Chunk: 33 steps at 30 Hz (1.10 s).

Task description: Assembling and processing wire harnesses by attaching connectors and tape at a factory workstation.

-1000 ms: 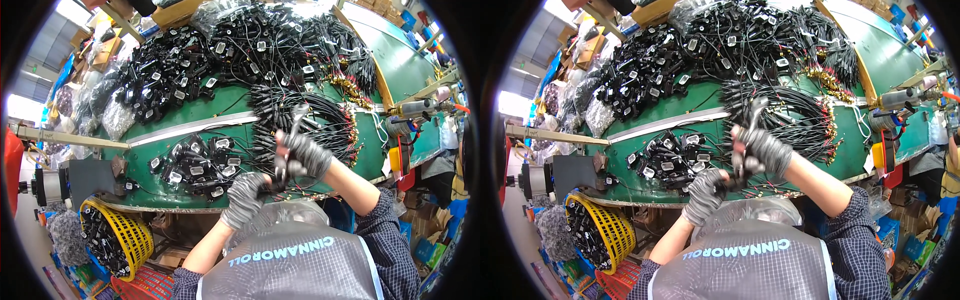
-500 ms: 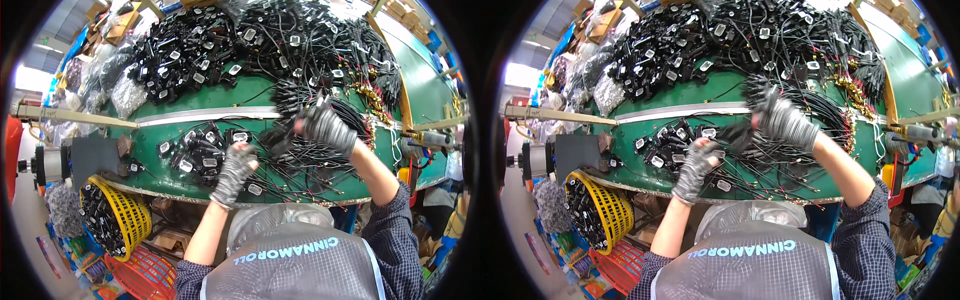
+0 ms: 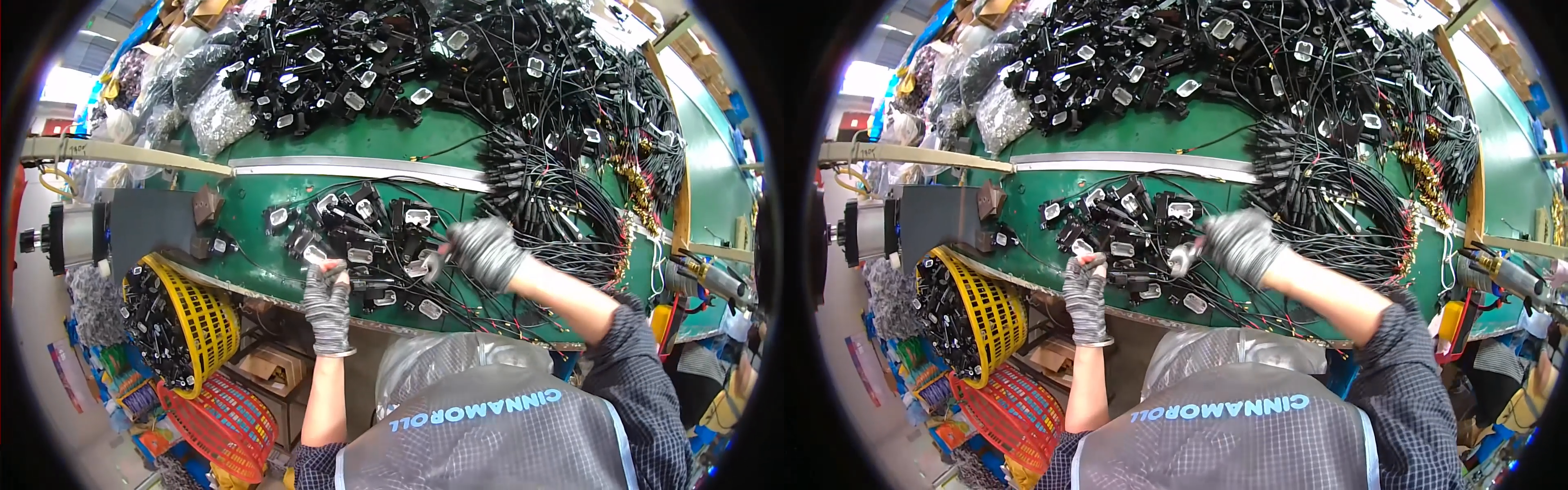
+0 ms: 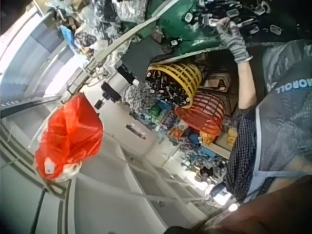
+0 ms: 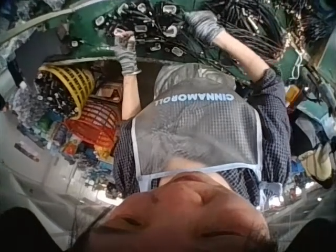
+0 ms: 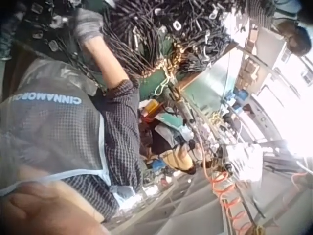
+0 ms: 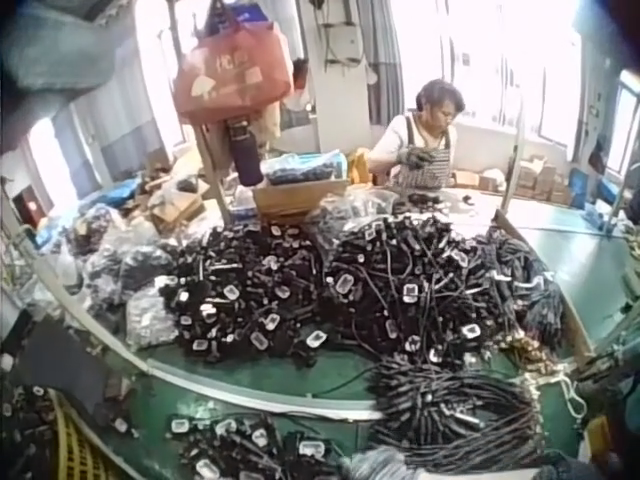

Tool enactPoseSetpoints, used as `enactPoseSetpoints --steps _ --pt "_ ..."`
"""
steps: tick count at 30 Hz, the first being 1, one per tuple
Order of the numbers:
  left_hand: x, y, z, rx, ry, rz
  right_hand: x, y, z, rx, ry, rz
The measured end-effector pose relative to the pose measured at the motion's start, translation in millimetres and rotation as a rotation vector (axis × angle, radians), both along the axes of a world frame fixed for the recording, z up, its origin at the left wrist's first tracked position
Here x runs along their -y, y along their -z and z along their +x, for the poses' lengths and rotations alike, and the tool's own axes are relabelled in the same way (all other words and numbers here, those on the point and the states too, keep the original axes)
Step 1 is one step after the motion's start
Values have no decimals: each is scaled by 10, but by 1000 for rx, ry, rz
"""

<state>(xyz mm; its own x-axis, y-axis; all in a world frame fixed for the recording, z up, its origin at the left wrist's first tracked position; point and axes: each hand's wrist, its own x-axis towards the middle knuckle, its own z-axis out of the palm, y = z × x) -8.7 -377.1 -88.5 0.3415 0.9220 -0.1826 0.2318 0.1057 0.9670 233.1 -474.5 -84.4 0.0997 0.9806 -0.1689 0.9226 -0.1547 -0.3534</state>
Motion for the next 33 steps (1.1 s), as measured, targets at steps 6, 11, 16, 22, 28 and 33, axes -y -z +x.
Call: enactPoseSetpoints --steps 6,11,16,22,28,33 --pt "205 -281 394 -230 162 189 6 586 -344 176 -21 80" --pt "322 -230 617 -166 349 -273 194 -108 -201 46 -127 180" --pt "477 -178 592 268 596 -734 540 -535 -56 -262 -8 388" --pt "657 -270 500 237 697 -717 850 -964 -162 -1463 540 366" --pt "813 -449 542 71 803 57 874 -1004 -163 -1520 509 142" --pt "829 -639 623 -64 1001 758 899 -814 66 -2087 700 -316"
